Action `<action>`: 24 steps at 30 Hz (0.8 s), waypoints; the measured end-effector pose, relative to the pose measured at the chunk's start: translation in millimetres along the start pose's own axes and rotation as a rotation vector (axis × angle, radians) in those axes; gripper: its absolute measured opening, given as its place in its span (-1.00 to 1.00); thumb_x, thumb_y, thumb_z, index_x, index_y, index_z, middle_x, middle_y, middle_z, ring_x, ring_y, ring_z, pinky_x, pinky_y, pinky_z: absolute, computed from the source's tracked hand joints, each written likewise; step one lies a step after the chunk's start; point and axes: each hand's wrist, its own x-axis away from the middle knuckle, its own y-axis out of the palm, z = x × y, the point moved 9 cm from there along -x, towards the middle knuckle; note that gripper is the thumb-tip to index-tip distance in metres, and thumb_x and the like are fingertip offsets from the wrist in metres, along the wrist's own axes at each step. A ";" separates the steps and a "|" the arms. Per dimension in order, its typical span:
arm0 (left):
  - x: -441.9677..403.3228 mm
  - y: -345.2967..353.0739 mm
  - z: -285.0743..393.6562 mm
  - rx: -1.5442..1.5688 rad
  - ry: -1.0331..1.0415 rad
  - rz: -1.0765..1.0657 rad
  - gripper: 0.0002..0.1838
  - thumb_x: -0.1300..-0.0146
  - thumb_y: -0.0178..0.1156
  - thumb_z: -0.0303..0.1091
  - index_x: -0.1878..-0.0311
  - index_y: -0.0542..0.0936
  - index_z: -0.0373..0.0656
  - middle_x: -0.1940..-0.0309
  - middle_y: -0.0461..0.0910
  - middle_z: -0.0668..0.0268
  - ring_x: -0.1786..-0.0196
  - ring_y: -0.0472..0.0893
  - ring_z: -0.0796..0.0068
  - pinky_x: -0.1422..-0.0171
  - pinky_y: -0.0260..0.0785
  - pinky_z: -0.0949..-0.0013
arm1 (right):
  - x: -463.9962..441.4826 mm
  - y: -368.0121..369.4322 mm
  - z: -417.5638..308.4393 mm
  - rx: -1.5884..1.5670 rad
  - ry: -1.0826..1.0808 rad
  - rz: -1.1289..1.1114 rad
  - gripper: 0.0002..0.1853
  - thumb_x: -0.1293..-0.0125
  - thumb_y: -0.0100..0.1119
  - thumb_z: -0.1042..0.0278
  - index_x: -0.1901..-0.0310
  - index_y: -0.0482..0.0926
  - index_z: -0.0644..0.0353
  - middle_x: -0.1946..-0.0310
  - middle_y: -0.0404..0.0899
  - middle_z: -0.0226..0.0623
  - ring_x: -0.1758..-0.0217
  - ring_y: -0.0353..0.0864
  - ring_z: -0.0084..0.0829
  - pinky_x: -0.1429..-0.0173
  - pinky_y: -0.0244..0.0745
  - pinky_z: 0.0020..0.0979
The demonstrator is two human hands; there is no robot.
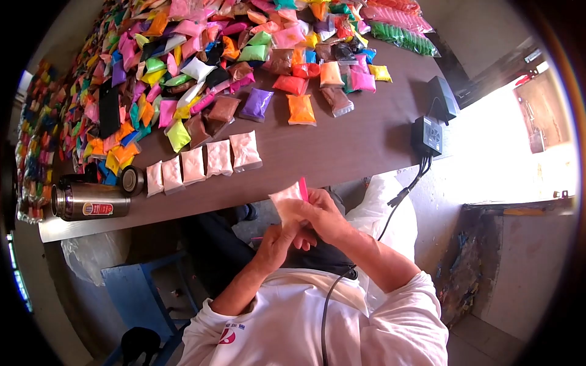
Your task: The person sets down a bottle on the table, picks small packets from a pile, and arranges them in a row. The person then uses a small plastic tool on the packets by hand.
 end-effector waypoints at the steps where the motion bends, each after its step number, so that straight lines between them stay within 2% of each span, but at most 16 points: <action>1: 0.1 -2.9 1.6 0.013 -0.018 0.037 -0.44 -0.47 -0.18 0.02 0.38 0.52 -0.30 0.45 0.58 0.24 0.39 0.51 0.56 0.23 0.37 0.48 | -0.4 -4.7 3.0 0.000 0.001 0.000 -0.66 -0.35 0.05 0.19 0.41 0.49 0.34 0.68 0.56 -0.17 0.76 0.53 -0.45 0.80 0.27 -0.60; 3: 0.4 -6.5 1.6 0.026 -0.036 0.071 -0.45 -0.47 -0.19 0.02 0.37 0.53 -0.30 0.45 0.58 0.24 0.38 0.51 0.56 0.23 0.37 0.48 | 0.0 -2.6 5.5 0.040 -0.014 -0.117 -0.64 -0.38 0.00 0.20 0.42 0.52 0.37 0.67 0.57 -0.15 0.71 0.57 -0.42 0.74 0.32 -0.60; 7: 2.7 -3.6 -10.3 0.021 -0.036 0.006 -0.45 -0.48 -0.19 0.01 0.31 0.55 -0.32 0.44 0.59 0.23 0.38 0.51 0.55 0.22 0.37 0.48 | 3.8 -3.6 6.9 0.069 -0.017 -0.112 -0.61 -0.38 0.00 0.19 0.44 0.54 0.39 0.64 0.58 -0.14 0.66 0.60 -0.40 0.69 0.37 -0.58; 10: 3.6 -2.2 -10.0 0.006 -0.048 0.007 -0.45 -0.48 -0.19 0.00 0.32 0.55 -0.33 0.45 0.57 0.25 0.38 0.50 0.55 0.23 0.36 0.49 | 5.8 -7.4 6.2 0.112 -0.042 -0.125 -0.64 -0.37 0.00 0.25 0.41 0.56 0.41 0.59 0.60 -0.10 0.65 0.60 -0.38 0.68 0.38 -0.56; 12: 2.5 -2.0 -3.5 -0.002 -0.062 0.024 -0.46 -0.48 -0.18 -0.01 0.35 0.54 -0.32 0.46 0.55 0.28 0.38 0.50 0.56 0.25 0.35 0.49 | 4.9 -4.7 7.4 0.071 -0.017 -0.204 -0.65 -0.31 0.05 0.21 0.23 0.56 0.44 0.53 0.62 -0.06 0.61 0.62 -0.40 0.67 0.38 -0.57; 13: 0.9 0.3 1.5 0.074 -0.068 0.010 -0.45 -0.47 -0.19 0.00 0.42 0.50 -0.29 0.45 0.56 0.24 0.38 0.50 0.54 0.25 0.35 0.49 | 4.9 -4.3 6.0 0.071 -0.017 -0.206 -0.65 -0.31 0.05 0.21 0.23 0.56 0.44 0.53 0.62 -0.06 0.61 0.62 -0.40 0.67 0.38 -0.57; 14: 0.3 2.2 3.8 0.150 -0.076 -0.005 -0.44 -0.47 -0.19 0.01 0.49 0.46 -0.26 0.44 0.56 0.20 0.38 0.50 0.52 0.25 0.36 0.49 | 6.8 1.0 5.5 -0.107 0.017 -0.257 -0.68 -0.26 0.02 0.26 0.22 0.55 0.43 0.50 0.62 -0.09 0.60 0.58 -0.45 0.64 0.37 -0.58; 15: 0.7 -0.1 0.8 0.150 -0.075 -0.004 -0.44 -0.47 -0.19 0.01 0.49 0.46 -0.26 0.44 0.56 0.20 0.38 0.50 0.52 0.25 0.36 0.49 | 6.9 2.7 4.8 -0.196 0.033 -0.281 -0.70 -0.24 0.01 0.29 0.22 0.54 0.42 0.48 0.62 -0.11 0.60 0.57 -0.48 0.62 0.36 -0.58; 16: 0.8 0.5 -5.0 0.224 -0.079 -0.051 -0.45 -0.47 -0.20 0.00 0.47 0.47 -0.26 0.43 0.55 0.20 0.37 0.52 0.43 0.25 0.38 0.43 | 7.0 4.3 4.1 -0.284 0.051 -0.305 -0.71 -0.22 0.00 0.32 0.22 0.54 0.41 0.46 0.62 -0.12 0.59 0.55 -0.50 0.60 0.35 -0.59; 17: 0.6 3.0 -7.6 0.298 -0.083 -0.099 -0.46 -0.48 -0.20 -0.02 0.45 0.48 -0.27 0.43 0.54 0.20 0.35 0.55 0.35 0.25 0.40 0.37 | 2.2 -3.2 8.1 -0.312 0.081 -0.243 -0.55 -0.20 0.05 0.17 0.06 0.47 0.44 0.33 0.62 -0.10 0.52 0.60 -0.46 0.59 0.38 -0.60; 18: 0.5 3.2 -7.1 0.298 -0.084 -0.101 -0.46 -0.48 -0.20 -0.02 0.45 0.48 -0.27 0.43 0.54 0.20 0.35 0.55 0.35 0.25 0.40 0.37 | -1.2 -10.7 14.3 -0.341 0.110 -0.180 -0.36 -0.19 0.11 0.02 -0.10 0.40 0.47 0.21 0.62 -0.08 0.45 0.64 -0.43 0.57 0.40 -0.62; 20: 1.8 10.9 -4.6 0.459 -0.105 -0.187 -0.50 -0.45 -0.16 0.02 0.39 0.46 -0.24 0.42 0.54 0.17 0.34 0.55 0.27 0.26 0.41 0.31 | -3.5 -16.6 23.6 -0.333 0.107 -0.228 -0.36 -0.18 0.15 0.05 -0.12 0.39 0.47 0.17 0.61 -0.10 0.42 0.65 -0.41 0.54 0.44 -0.60; 22: 4.2 12.3 -6.8 0.448 -0.132 -0.196 -0.49 -0.43 -0.16 0.07 0.33 0.46 -0.24 0.42 0.54 0.16 0.33 0.55 0.29 0.26 0.40 0.32 | -1.8 -11.2 25.3 -0.325 0.104 -0.279 -0.36 -0.18 0.18 0.08 -0.14 0.37 0.47 0.13 0.60 -0.13 0.39 0.65 -0.39 0.50 0.47 -0.58; 24: 6.0 14.5 -9.7 0.436 -0.160 -0.207 -0.48 -0.42 -0.15 0.11 0.27 0.45 -0.23 0.42 0.54 0.14 0.32 0.55 0.30 0.26 0.40 0.32 | 2.8 -4.2 14.7 -0.300 0.003 -0.267 -0.37 -0.16 0.26 0.18 -0.15 0.35 0.47 0.13 0.60 -0.16 0.33 0.66 -0.39 0.43 0.55 -0.49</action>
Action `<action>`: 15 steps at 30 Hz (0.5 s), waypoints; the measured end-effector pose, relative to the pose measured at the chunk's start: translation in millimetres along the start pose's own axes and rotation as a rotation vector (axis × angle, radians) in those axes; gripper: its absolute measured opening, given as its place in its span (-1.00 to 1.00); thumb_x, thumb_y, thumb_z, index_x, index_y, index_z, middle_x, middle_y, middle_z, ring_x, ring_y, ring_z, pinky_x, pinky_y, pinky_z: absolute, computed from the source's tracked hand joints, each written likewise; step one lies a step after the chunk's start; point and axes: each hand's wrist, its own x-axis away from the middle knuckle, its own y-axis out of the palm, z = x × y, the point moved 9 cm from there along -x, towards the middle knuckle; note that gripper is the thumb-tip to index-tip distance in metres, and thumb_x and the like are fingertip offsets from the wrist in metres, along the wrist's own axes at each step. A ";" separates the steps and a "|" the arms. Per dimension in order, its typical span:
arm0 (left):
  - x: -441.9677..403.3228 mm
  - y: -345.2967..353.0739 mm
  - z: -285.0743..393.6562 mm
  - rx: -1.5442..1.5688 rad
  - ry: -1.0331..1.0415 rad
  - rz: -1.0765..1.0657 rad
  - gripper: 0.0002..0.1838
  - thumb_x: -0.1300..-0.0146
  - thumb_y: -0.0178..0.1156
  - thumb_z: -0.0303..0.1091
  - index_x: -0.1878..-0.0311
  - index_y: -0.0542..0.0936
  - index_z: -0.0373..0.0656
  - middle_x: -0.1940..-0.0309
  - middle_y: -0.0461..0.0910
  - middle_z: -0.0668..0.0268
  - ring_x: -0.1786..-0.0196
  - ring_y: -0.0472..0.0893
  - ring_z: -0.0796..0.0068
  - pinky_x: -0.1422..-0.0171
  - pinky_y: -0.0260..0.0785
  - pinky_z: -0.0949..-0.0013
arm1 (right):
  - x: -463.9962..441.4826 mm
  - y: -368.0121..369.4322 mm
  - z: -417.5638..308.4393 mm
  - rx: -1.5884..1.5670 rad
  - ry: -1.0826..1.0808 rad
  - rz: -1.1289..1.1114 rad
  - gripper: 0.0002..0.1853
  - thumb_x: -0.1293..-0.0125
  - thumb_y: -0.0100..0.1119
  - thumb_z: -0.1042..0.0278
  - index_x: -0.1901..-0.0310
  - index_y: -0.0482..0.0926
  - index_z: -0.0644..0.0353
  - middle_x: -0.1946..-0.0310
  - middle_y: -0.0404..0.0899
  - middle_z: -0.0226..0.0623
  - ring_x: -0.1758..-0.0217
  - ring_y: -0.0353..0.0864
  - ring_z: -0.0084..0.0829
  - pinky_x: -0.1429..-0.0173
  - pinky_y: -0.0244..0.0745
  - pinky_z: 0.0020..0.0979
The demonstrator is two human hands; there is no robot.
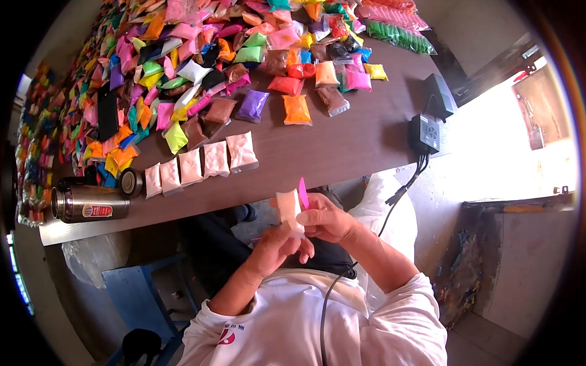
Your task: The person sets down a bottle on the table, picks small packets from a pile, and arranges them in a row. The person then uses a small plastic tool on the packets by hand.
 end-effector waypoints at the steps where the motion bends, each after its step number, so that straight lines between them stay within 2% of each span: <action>1: -0.4 -1.9 -3.6 -0.026 -0.028 0.032 -0.44 -0.40 -0.18 0.17 0.19 0.45 -0.23 0.40 0.55 0.14 0.32 0.55 0.30 0.23 0.40 0.33 | 3.5 17.1 -6.4 -0.072 0.061 -0.028 -0.48 -0.15 0.30 0.28 -0.05 0.42 0.44 0.21 0.62 -0.14 0.35 0.67 -0.36 0.47 0.58 -0.43; 2: -0.8 -4.0 -6.8 -0.052 -0.055 0.063 -0.39 -0.39 -0.22 0.22 0.12 0.45 -0.22 0.39 0.55 0.13 0.32 0.55 0.30 0.21 0.39 0.34 | 3.6 17.0 -6.9 -0.072 0.059 -0.027 -0.48 -0.15 0.30 0.28 -0.05 0.42 0.44 0.21 0.62 -0.14 0.35 0.67 -0.36 0.47 0.58 -0.43; 4: -1.7 -11.5 -10.0 -0.037 -0.027 0.079 -0.36 -0.39 -0.27 0.24 0.06 0.45 -0.23 0.38 0.56 0.13 0.30 0.55 0.31 0.19 0.39 0.34 | 3.8 13.6 -13.4 0.038 -0.007 0.004 -0.63 -0.20 0.26 0.31 0.09 0.45 0.44 0.37 0.60 -0.04 0.59 0.63 -0.23 0.63 0.56 -0.37; 5: -1.9 -16.1 -9.7 -0.021 0.002 0.098 -0.32 -0.39 -0.31 0.27 0.00 0.45 -0.24 0.36 0.56 0.12 0.29 0.55 0.32 0.16 0.39 0.34 | 2.8 13.2 -19.5 0.046 -0.057 -0.016 -0.64 -0.19 0.30 0.30 0.15 0.45 0.43 0.46 0.59 -0.04 0.62 0.61 -0.24 0.64 0.54 -0.41; 6: -2.0 -17.5 -9.8 -0.021 0.003 0.097 -0.32 -0.39 -0.31 0.27 0.00 0.45 -0.24 0.36 0.56 0.12 0.29 0.55 0.32 0.16 0.39 0.34 | 3.1 15.2 -20.1 0.047 -0.057 -0.015 -0.64 -0.19 0.30 0.30 0.15 0.45 0.43 0.46 0.59 -0.04 0.62 0.61 -0.24 0.64 0.54 -0.41; 8: -1.3 -20.8 -8.6 0.033 0.015 0.107 -0.25 -0.36 -0.33 0.32 -0.09 0.43 -0.25 0.32 0.56 0.12 0.26 0.55 0.34 0.13 0.38 0.34 | 5.5 8.1 -25.8 0.260 -0.093 0.156 -0.69 -0.19 0.30 0.34 0.18 0.48 0.41 0.50 0.60 -0.08 0.63 0.60 -0.30 0.64 0.51 -0.44; 10: -1.7 -14.4 -1.1 0.029 0.009 0.125 -0.23 -0.35 -0.31 0.33 -0.11 0.42 -0.27 0.29 0.57 0.12 0.24 0.55 0.35 0.12 0.38 0.35 | 6.6 12.7 -25.6 0.305 -0.080 0.154 -0.74 -0.21 0.28 0.36 0.22 0.50 0.39 0.51 0.61 -0.13 0.63 0.60 -0.36 0.63 0.48 -0.49; 12: -2.5 -10.4 5.3 -0.153 0.053 0.101 -0.24 -0.35 -0.29 0.32 -0.08 0.46 -0.28 0.29 0.57 0.16 0.24 0.54 0.38 0.13 0.36 0.38 | 7.7 13.9 -22.2 0.466 0.009 0.198 -0.79 -0.25 0.25 0.36 0.26 0.52 0.36 0.48 0.62 -0.17 0.63 0.59 -0.42 0.63 0.45 -0.53; 13: -1.8 -10.7 5.9 -0.153 0.053 0.100 -0.24 -0.35 -0.29 0.32 -0.08 0.46 -0.28 0.29 0.57 0.16 0.24 0.54 0.38 0.13 0.36 0.38 | 7.3 15.7 -22.6 0.470 -0.022 0.166 -0.76 -0.25 0.26 0.32 0.24 0.49 0.33 0.51 0.63 -0.18 0.56 0.66 -0.39 0.58 0.51 -0.51; 15: 0.7 -11.5 11.4 -0.323 0.081 0.103 -0.30 -0.40 -0.27 0.24 -0.02 0.50 -0.30 0.31 0.56 0.22 0.25 0.52 0.44 0.14 0.35 0.42 | 6.8 19.3 -22.7 0.444 -0.029 0.156 -0.77 -0.27 0.24 0.31 0.24 0.49 0.32 0.50 0.62 -0.18 0.55 0.66 -0.39 0.55 0.52 -0.52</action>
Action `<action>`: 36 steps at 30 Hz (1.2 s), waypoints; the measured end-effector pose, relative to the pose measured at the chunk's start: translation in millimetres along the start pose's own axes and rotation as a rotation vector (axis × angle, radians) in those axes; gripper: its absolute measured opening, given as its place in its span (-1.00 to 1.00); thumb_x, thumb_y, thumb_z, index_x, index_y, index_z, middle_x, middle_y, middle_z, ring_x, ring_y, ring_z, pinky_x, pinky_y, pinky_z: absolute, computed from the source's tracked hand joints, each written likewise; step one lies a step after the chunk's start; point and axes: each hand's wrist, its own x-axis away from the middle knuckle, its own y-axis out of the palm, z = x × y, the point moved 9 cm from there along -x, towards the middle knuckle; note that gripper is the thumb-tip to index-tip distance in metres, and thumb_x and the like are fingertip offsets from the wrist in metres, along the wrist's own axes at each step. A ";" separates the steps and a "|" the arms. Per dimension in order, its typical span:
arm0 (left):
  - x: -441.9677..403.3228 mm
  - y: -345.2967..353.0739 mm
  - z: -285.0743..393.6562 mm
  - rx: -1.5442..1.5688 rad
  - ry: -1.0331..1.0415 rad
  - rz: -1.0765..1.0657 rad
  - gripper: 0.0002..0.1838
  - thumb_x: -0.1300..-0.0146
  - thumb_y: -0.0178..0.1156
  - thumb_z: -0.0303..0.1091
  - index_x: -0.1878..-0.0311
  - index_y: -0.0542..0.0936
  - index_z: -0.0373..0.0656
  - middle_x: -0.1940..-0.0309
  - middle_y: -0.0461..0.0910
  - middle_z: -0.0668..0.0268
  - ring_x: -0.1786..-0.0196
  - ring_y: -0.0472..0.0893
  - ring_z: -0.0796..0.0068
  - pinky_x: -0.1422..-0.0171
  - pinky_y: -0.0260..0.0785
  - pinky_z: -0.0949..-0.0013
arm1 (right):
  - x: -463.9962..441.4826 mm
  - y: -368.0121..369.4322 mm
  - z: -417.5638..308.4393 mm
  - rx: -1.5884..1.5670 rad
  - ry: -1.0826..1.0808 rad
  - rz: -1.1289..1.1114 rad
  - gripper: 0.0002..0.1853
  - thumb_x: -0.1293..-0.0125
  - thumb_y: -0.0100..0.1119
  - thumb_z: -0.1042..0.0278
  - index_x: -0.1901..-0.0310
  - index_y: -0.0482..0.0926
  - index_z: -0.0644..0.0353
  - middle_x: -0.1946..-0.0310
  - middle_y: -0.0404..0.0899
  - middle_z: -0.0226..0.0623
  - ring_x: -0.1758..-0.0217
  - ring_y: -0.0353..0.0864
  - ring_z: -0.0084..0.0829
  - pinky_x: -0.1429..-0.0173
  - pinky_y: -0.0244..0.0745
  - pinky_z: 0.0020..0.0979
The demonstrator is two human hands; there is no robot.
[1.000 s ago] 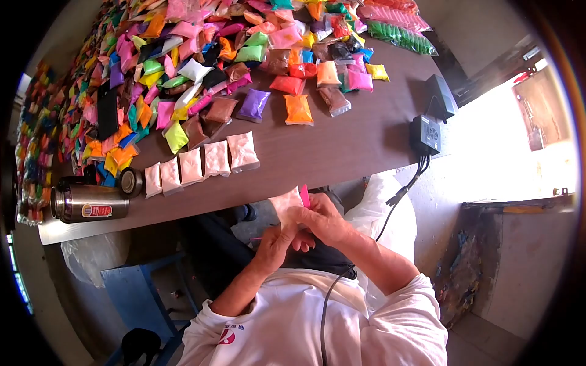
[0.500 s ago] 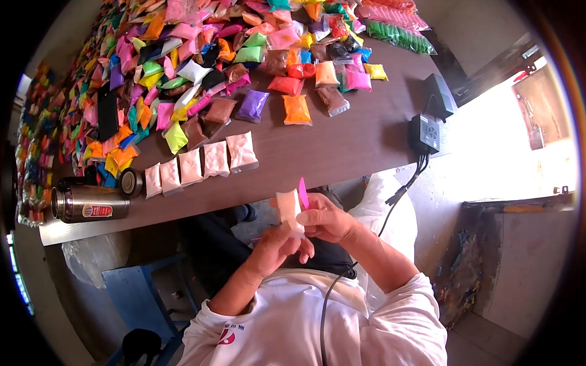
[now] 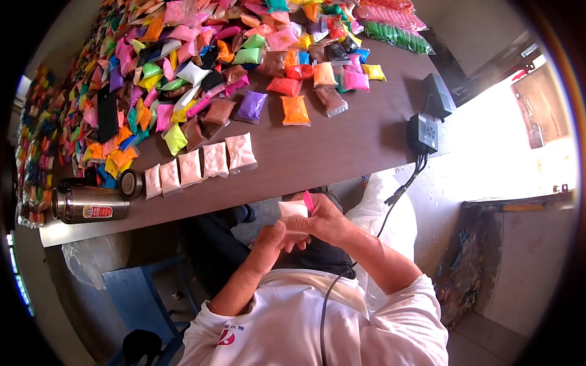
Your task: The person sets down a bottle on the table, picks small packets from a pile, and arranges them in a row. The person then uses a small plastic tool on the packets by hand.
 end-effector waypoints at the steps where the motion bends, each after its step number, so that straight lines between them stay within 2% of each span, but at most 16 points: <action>1: 0.3 1.6 1.6 -0.001 0.000 0.000 -0.30 -0.40 -0.27 0.24 -0.02 0.50 -0.30 0.31 0.56 0.22 0.25 0.52 0.44 0.14 0.35 0.42 | 0.4 2.1 -1.3 -0.028 -0.006 -0.008 -0.77 -0.28 0.22 0.30 0.23 0.49 0.32 0.49 0.62 -0.18 0.54 0.66 -0.39 0.52 0.53 -0.52; 3: 1.7 -1.8 11.0 -0.073 0.049 0.092 -0.36 -0.44 -0.26 0.16 0.16 0.55 -0.30 0.37 0.54 0.27 0.29 0.51 0.50 0.16 0.35 0.44 | 1.9 5.1 -4.3 -0.046 0.004 -0.008 -0.76 -0.32 0.16 0.26 0.24 0.50 0.32 0.48 0.62 -0.18 0.51 0.65 -0.41 0.50 0.51 -0.52; 4: 1.5 -2.8 10.2 -0.072 0.052 0.094 -0.36 -0.44 -0.26 0.16 0.16 0.55 -0.30 0.37 0.54 0.27 0.29 0.51 0.50 0.16 0.35 0.44 | 2.0 5.6 -4.9 -0.063 0.014 -0.007 -0.73 -0.35 0.11 0.22 0.25 0.51 0.32 0.47 0.62 -0.19 0.48 0.65 -0.44 0.48 0.50 -0.53; 6: 1.0 -8.1 5.2 -0.095 0.031 0.140 -0.40 -0.47 -0.26 0.07 0.31 0.54 -0.29 0.44 0.53 0.30 0.32 0.52 0.52 0.16 0.36 0.45 | 1.1 -1.1 2.0 -0.036 -0.005 0.003 -0.72 -0.36 0.07 0.22 0.27 0.51 0.32 0.49 0.62 -0.19 0.51 0.64 -0.43 0.49 0.49 -0.53; 8: 0.8 -4.0 4.1 -0.086 0.040 0.133 -0.41 -0.46 -0.23 0.08 0.34 0.54 -0.28 0.46 0.50 0.33 0.32 0.50 0.55 0.15 0.35 0.46 | 2.3 -6.1 3.1 -0.011 -0.025 0.019 -0.71 -0.37 0.04 0.21 0.28 0.51 0.33 0.50 0.61 -0.19 0.53 0.63 -0.43 0.51 0.48 -0.52; 9: 1.3 -2.5 4.3 -0.079 0.049 0.132 -0.42 -0.46 -0.21 0.08 0.37 0.54 -0.27 0.48 0.48 0.36 0.31 0.48 0.58 0.14 0.33 0.47 | 2.6 -11.3 4.3 -0.001 -0.011 0.073 -0.77 -0.33 0.08 0.28 0.28 0.50 0.33 0.49 0.61 -0.19 0.53 0.64 -0.40 0.52 0.50 -0.50; 10: 1.4 -1.9 4.1 -0.078 0.051 0.133 -0.42 -0.46 -0.21 0.08 0.37 0.54 -0.27 0.48 0.48 0.36 0.31 0.48 0.58 0.14 0.33 0.47 | 2.3 -15.9 5.4 0.011 0.004 0.124 -0.82 -0.28 0.12 0.35 0.28 0.50 0.32 0.49 0.60 -0.20 0.54 0.64 -0.37 0.53 0.52 -0.49; 14: 3.1 -2.1 8.8 -0.087 0.039 0.173 -0.44 -0.45 -0.16 0.05 0.41 0.52 -0.27 0.52 0.46 0.37 0.31 0.49 0.58 0.15 0.33 0.49 | 0.5 -14.9 3.4 0.004 -0.016 0.178 -0.84 -0.28 0.11 0.38 0.30 0.50 0.32 0.53 0.58 -0.23 0.58 0.62 -0.41 0.54 0.52 -0.48; 16: 3.1 -3.4 11.8 -0.073 0.034 0.190 -0.44 -0.45 -0.15 0.05 0.42 0.52 -0.27 0.53 0.46 0.38 0.31 0.50 0.58 0.16 0.33 0.49 | -1.8 -5.5 -1.7 -0.070 -0.011 0.112 -0.82 -0.28 0.14 0.34 0.31 0.51 0.31 0.56 0.58 -0.26 0.61 0.59 -0.44 0.55 0.51 -0.48; 20: 3.2 -5.6 12.1 -0.109 0.062 0.189 -0.46 -0.45 -0.12 0.02 0.47 0.49 -0.25 0.57 0.44 0.39 0.33 0.51 0.57 0.19 0.34 0.47 | -2.3 -8.8 7.9 -0.150 0.066 0.133 -0.80 -0.29 0.16 0.28 0.31 0.51 0.28 0.56 0.58 -0.28 0.62 0.59 -0.47 0.57 0.50 -0.50; 26: 2.8 -2.7 5.0 -0.132 0.067 0.167 -0.47 -0.45 -0.12 0.00 0.52 0.45 -0.23 0.59 0.44 0.38 0.34 0.52 0.55 0.20 0.35 0.46 | -2.1 -17.0 6.3 -0.035 -0.052 0.145 -0.74 -0.31 0.14 0.21 0.30 0.52 0.28 0.54 0.59 -0.30 0.59 0.60 -0.48 0.57 0.48 -0.55; 28: 1.6 -4.5 9.4 -0.130 0.079 0.181 -0.46 -0.45 -0.14 0.02 0.52 0.45 -0.22 0.59 0.44 0.38 0.34 0.52 0.55 0.20 0.36 0.45 | -4.3 -12.7 7.8 -0.070 -0.039 0.072 -0.69 -0.40 0.01 0.19 0.21 0.48 0.34 0.53 0.59 -0.19 0.56 0.64 -0.36 0.53 0.51 -0.51; 31: 2.1 -7.5 17.3 -0.097 0.067 0.202 -0.43 -0.46 -0.18 0.06 0.52 0.45 -0.22 0.56 0.46 0.35 0.36 0.51 0.53 0.20 0.36 0.45 | -2.7 2.1 4.1 -0.185 0.020 -0.046 -0.71 -0.42 -0.02 0.23 0.22 0.50 0.35 0.53 0.60 -0.16 0.55 0.64 -0.36 0.49 0.52 -0.50; 32: 1.9 -6.4 18.1 -0.079 0.066 0.187 -0.42 -0.46 -0.20 0.07 0.51 0.45 -0.22 0.56 0.45 0.34 0.36 0.50 0.53 0.19 0.36 0.45 | -2.5 1.2 7.8 -0.092 0.055 -0.086 -0.71 -0.42 -0.03 0.25 0.20 0.50 0.37 0.49 0.61 -0.12 0.49 0.66 -0.35 0.43 0.55 -0.47; 36: 1.4 -5.8 8.6 -0.062 0.079 0.154 -0.42 -0.46 -0.20 0.07 0.51 0.43 -0.23 0.54 0.45 0.32 0.36 0.49 0.53 0.20 0.36 0.44 | -2.6 -1.1 10.6 -0.054 0.103 -0.055 -0.70 -0.38 0.01 0.28 0.22 0.52 0.44 0.46 0.63 -0.05 0.46 0.68 -0.27 0.40 0.58 -0.42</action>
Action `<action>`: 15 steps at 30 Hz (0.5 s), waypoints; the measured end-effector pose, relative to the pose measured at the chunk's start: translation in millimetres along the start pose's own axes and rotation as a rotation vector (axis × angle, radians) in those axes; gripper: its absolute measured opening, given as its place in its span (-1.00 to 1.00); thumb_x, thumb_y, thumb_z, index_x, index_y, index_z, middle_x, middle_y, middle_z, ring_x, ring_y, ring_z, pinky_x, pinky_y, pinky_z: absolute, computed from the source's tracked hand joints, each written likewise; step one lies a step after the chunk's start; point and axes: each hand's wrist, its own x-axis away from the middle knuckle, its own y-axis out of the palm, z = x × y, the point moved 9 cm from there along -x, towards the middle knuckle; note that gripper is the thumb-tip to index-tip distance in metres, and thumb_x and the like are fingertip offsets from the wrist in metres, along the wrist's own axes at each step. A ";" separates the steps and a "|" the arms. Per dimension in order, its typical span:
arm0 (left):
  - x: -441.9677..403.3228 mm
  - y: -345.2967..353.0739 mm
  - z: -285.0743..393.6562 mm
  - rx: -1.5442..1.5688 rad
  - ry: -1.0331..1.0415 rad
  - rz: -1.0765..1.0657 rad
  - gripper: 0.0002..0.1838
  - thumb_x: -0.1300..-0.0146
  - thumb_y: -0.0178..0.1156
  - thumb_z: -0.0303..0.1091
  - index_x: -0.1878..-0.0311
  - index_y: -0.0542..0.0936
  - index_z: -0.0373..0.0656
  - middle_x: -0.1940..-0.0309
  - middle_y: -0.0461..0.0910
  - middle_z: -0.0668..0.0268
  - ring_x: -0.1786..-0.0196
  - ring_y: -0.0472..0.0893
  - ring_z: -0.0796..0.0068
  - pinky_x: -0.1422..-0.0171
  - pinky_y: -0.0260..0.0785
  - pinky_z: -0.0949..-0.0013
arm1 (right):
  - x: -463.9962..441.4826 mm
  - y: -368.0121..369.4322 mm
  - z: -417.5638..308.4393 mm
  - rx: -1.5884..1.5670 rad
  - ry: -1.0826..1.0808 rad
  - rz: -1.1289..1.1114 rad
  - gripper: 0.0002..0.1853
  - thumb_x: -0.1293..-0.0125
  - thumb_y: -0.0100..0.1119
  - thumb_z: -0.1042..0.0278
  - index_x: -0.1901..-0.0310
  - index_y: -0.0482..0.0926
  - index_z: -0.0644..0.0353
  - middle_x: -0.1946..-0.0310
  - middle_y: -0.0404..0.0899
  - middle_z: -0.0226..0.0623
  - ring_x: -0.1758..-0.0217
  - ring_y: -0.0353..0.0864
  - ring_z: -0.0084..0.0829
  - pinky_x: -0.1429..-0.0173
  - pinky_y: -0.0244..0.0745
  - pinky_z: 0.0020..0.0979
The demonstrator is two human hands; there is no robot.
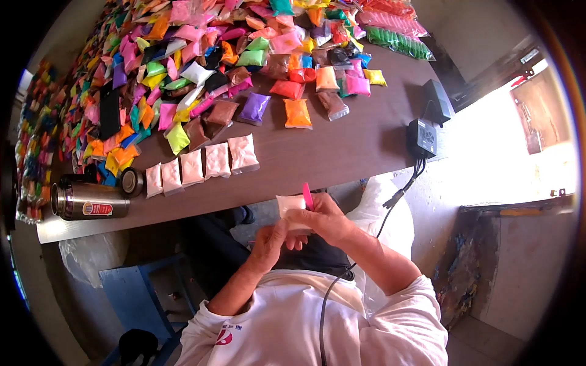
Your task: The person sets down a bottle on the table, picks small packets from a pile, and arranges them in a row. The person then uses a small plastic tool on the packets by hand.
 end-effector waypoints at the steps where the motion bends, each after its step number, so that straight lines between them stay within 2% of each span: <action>1: 0.4 -0.8 -1.0 0.000 0.000 0.000 -0.42 -0.46 -0.20 0.07 0.51 0.43 -0.23 0.54 0.45 0.32 0.36 0.49 0.53 0.20 0.36 0.44 | 1.4 0.8 -3.4 0.054 -0.014 0.019 -0.70 -0.38 -0.01 0.28 0.23 0.52 0.44 0.49 0.62 -0.06 0.47 0.68 -0.27 0.40 0.58 -0.42; 3: 0.9 -0.2 -0.7 -0.022 -0.004 -0.025 -0.43 -0.47 -0.23 0.06 0.40 0.48 -0.25 0.49 0.52 0.28 0.38 0.53 0.50 0.22 0.39 0.44 | 2.9 -1.2 -3.8 0.107 -0.029 0.038 -0.69 -0.38 -0.02 0.29 0.24 0.52 0.45 0.51 0.62 -0.07 0.48 0.68 -0.27 0.40 0.58 -0.41; 4: 0.2 -0.7 1.7 -0.023 -0.004 -0.025 -0.43 -0.47 -0.23 0.06 0.40 0.48 -0.25 0.49 0.52 0.28 0.38 0.53 0.50 0.22 0.39 0.44 | 3.0 -0.9 -1.8 -0.014 -0.044 -0.004 -0.69 -0.38 -0.04 0.29 0.18 0.51 0.46 0.46 0.62 -0.05 0.46 0.68 -0.26 0.41 0.58 -0.41; 6: -1.0 -1.9 2.5 0.110 -0.076 -0.013 -0.41 -0.46 -0.23 0.08 0.56 0.39 -0.18 0.47 0.50 0.24 0.38 0.49 0.49 0.23 0.37 0.43 | 0.7 2.4 -2.3 -0.133 -0.056 -0.051 -0.67 -0.38 -0.06 0.29 0.12 0.50 0.47 0.40 0.63 -0.02 0.44 0.68 -0.25 0.42 0.58 -0.40; 8: -1.3 -0.8 1.6 0.179 -0.093 -0.020 -0.41 -0.45 -0.23 0.10 0.56 0.38 -0.17 0.46 0.51 0.21 0.38 0.49 0.48 0.24 0.38 0.43 | -1.6 12.3 -0.2 -0.480 0.038 -0.154 -0.59 -0.37 -0.09 0.27 -0.06 0.40 0.50 0.26 0.61 0.05 0.37 0.69 -0.22 0.43 0.61 -0.33; 12: -1.1 8.5 -0.4 0.368 -0.133 -0.093 -0.38 -0.43 -0.25 0.16 0.54 0.40 -0.17 0.42 0.54 0.15 0.35 0.51 0.44 0.24 0.39 0.42 | -1.8 7.2 9.4 -0.570 0.024 -0.213 -0.50 -0.35 0.01 0.26 -0.19 0.28 0.46 0.16 0.56 0.11 0.30 0.69 -0.17 0.41 0.65 -0.29; 15: 2.8 4.1 -20.6 0.304 -0.211 -0.099 -0.36 -0.39 -0.25 0.23 0.48 0.43 -0.20 0.39 0.53 0.16 0.32 0.52 0.42 0.24 0.39 0.42 | -0.3 3.8 10.7 -0.389 -0.011 -0.161 -0.48 -0.30 0.14 0.26 -0.18 0.31 0.42 0.20 0.58 0.10 0.32 0.70 -0.13 0.39 0.66 -0.28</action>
